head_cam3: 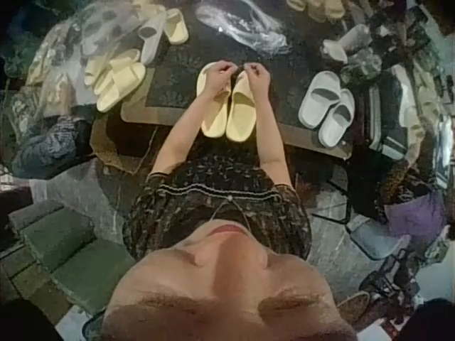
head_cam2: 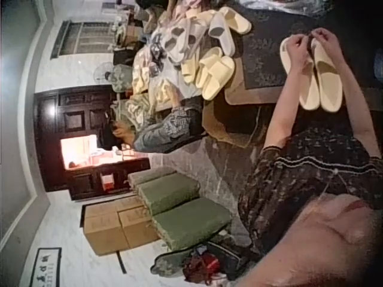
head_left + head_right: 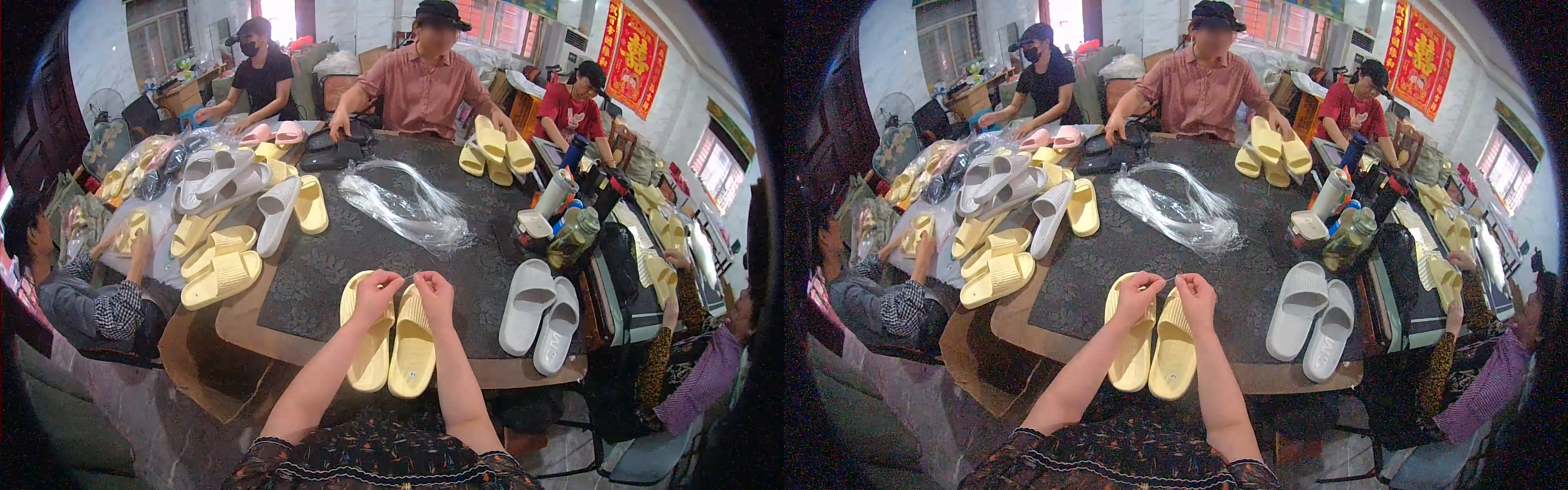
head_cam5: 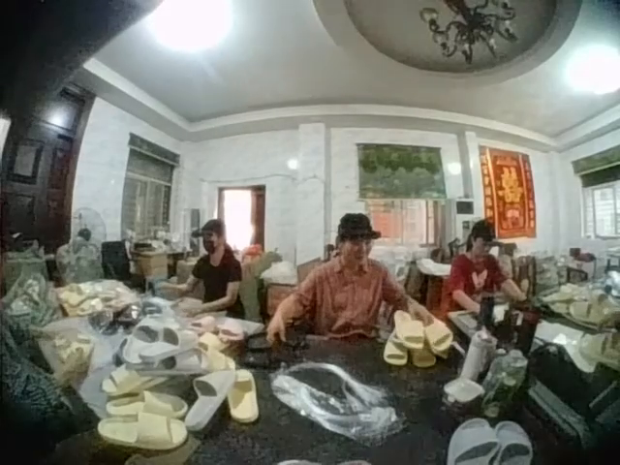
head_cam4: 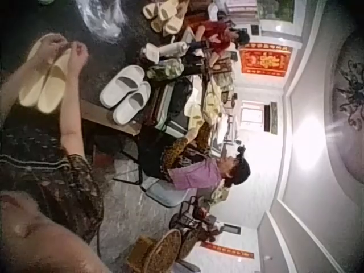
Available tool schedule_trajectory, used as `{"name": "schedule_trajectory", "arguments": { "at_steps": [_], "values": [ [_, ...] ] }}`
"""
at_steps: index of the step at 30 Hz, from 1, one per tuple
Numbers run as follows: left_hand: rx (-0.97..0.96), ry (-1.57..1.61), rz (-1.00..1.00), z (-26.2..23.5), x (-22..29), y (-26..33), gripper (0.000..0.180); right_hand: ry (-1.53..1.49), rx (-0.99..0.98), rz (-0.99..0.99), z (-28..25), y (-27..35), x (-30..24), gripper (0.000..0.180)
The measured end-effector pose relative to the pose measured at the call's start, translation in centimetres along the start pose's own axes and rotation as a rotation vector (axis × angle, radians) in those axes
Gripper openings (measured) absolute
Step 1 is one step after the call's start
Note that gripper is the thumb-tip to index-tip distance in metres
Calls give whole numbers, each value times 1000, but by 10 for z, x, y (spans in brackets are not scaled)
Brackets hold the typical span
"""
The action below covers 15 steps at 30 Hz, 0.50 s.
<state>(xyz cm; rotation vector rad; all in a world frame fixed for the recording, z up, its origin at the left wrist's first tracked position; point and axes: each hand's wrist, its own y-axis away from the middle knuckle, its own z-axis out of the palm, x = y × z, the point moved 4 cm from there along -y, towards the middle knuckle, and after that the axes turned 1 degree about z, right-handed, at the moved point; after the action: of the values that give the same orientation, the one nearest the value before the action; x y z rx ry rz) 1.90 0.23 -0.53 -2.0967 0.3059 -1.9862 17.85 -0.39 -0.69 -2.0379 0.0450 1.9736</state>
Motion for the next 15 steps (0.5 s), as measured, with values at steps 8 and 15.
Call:
{"name": "schedule_trajectory", "arguments": {
  "at_steps": [8, 15],
  "values": [
    [-19, -15, 17, 2, 0, -2, 12, 1, 7, -30, -2, -2, 5, 14],
    [4, 66, -76, 2, -8, -4, 14, 159, 120, -219, -4, 5, -27, 12]
  ]
}}
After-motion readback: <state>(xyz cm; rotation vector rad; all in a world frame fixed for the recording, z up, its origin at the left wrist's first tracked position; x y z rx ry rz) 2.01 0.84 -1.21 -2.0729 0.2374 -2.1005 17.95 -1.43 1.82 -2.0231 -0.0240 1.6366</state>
